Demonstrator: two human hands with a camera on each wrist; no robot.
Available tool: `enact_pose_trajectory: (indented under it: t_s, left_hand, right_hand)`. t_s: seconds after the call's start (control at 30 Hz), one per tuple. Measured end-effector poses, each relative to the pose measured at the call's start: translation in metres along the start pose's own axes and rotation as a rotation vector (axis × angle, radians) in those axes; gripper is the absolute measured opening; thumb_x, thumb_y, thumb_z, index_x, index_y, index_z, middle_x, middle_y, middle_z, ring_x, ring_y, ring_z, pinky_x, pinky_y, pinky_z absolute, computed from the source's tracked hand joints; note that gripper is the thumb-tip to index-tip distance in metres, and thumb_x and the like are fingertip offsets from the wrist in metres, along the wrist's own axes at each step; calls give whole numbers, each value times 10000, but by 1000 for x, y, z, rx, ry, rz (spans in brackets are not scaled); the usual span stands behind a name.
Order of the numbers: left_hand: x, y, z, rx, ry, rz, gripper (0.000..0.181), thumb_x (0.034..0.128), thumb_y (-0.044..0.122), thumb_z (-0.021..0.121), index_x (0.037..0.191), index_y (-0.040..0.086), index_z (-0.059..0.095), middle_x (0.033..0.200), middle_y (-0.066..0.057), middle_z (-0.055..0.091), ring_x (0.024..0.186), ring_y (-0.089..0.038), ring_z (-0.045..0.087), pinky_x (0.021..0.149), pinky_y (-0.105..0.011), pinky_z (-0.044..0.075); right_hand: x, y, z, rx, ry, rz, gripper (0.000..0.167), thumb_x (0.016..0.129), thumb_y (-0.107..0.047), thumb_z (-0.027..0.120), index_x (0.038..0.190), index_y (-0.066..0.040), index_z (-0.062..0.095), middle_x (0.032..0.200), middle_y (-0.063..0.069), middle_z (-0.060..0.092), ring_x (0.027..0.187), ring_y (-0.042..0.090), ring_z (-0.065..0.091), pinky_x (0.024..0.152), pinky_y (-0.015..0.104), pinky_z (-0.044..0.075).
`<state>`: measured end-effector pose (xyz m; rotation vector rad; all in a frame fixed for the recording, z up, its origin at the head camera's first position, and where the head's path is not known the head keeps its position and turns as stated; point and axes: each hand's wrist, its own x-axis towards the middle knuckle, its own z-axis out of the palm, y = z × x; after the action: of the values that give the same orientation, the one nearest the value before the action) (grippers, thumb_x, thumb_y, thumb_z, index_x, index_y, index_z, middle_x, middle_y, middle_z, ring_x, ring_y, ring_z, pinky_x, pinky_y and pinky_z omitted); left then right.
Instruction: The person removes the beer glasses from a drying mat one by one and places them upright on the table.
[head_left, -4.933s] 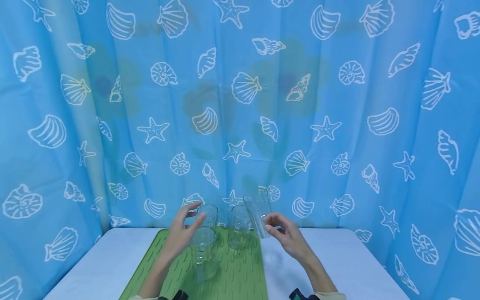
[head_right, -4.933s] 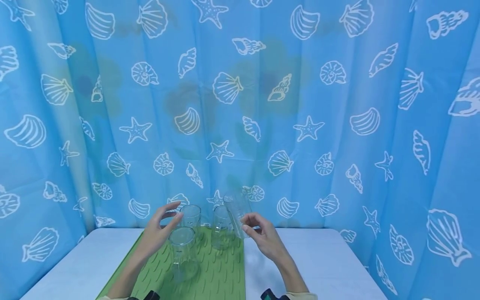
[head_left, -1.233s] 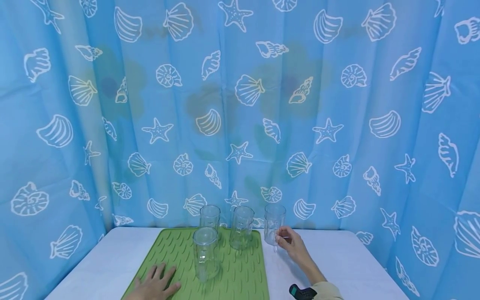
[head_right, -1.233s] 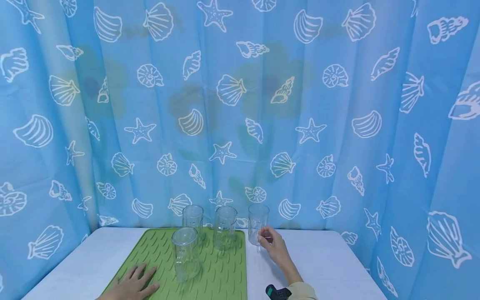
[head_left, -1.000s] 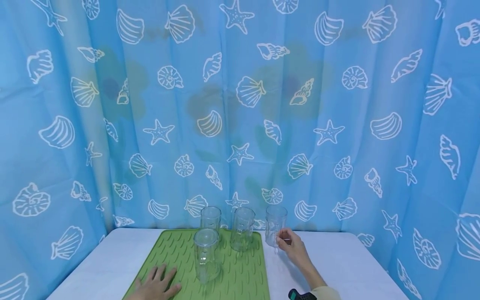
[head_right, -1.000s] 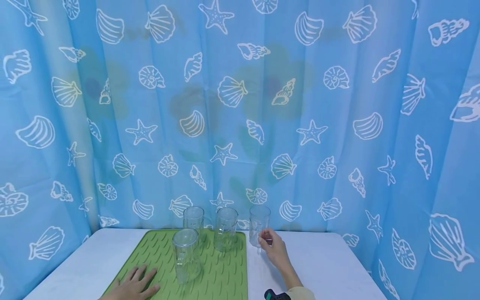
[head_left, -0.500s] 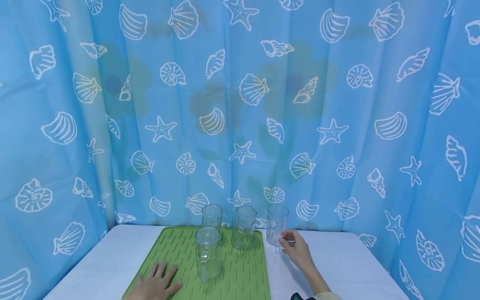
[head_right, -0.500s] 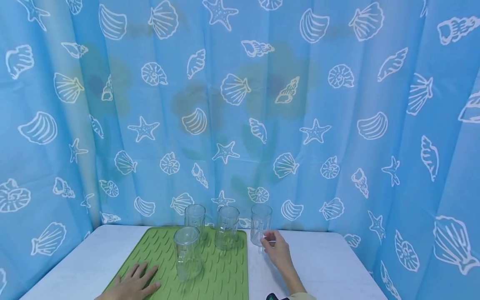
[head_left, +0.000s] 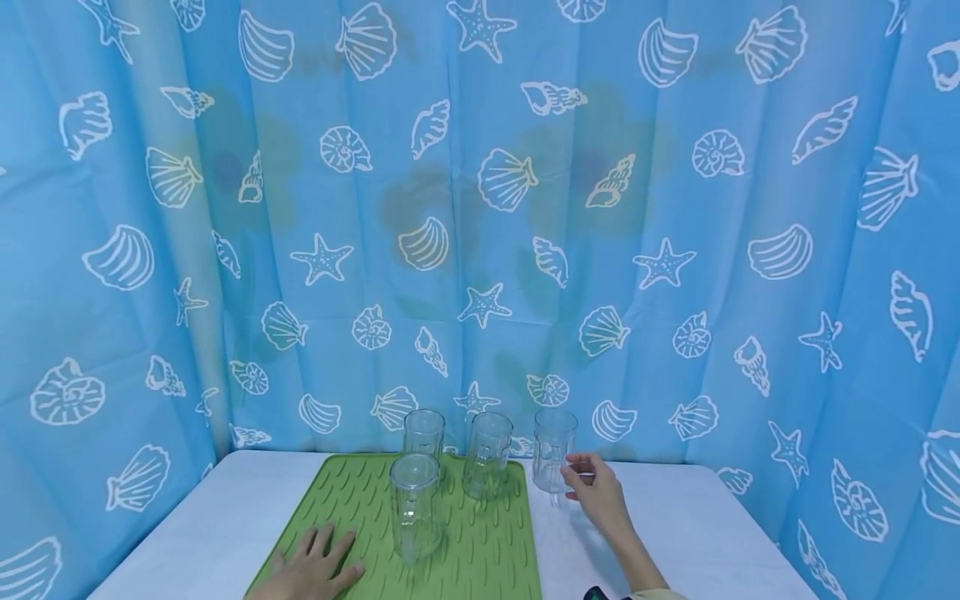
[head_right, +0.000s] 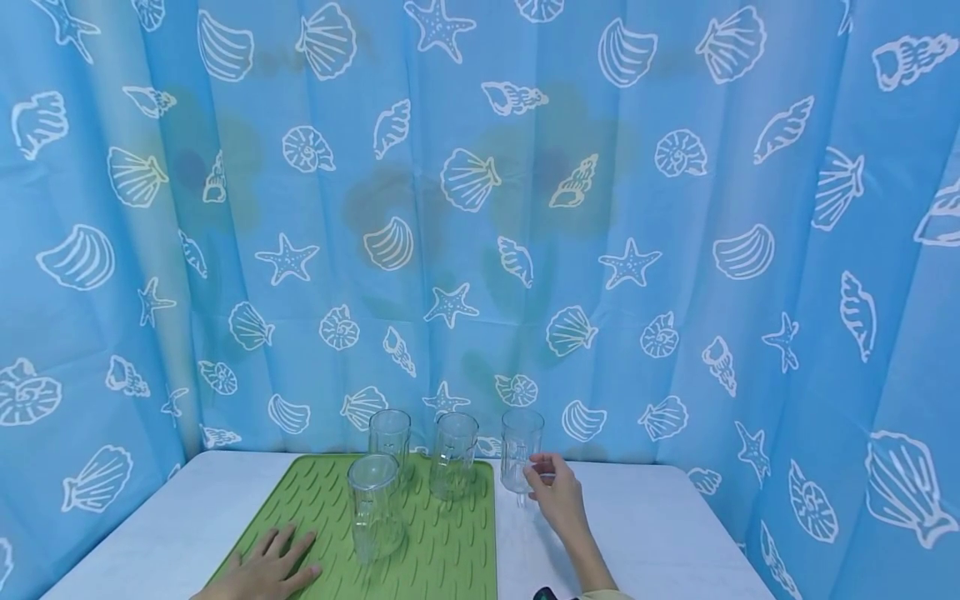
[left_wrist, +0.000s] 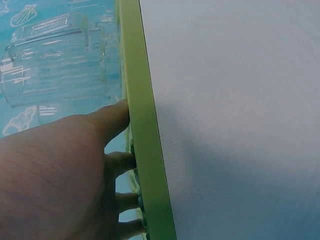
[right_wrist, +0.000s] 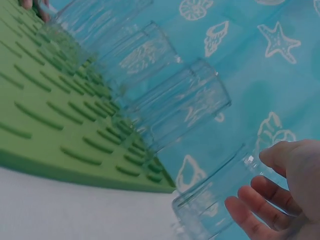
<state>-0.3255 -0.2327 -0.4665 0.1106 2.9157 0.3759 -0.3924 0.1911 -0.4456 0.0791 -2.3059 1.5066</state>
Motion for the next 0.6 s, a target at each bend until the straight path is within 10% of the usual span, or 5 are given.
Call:
enact_pose_trajectory:
  t_s: [0.6]
  left_hand:
    - [-5, 2, -1, -17, -12, 28, 802, 911, 672, 469, 1467, 94, 446, 1531, -273, 336, 1407, -569, 235, 1034, -875, 150]
  right_hand:
    - [-9, -45, -1, 142, -102, -54, 262, 968, -172, 635, 1186, -32, 592, 1084, 170, 665, 866, 241, 689, 673, 252, 656]
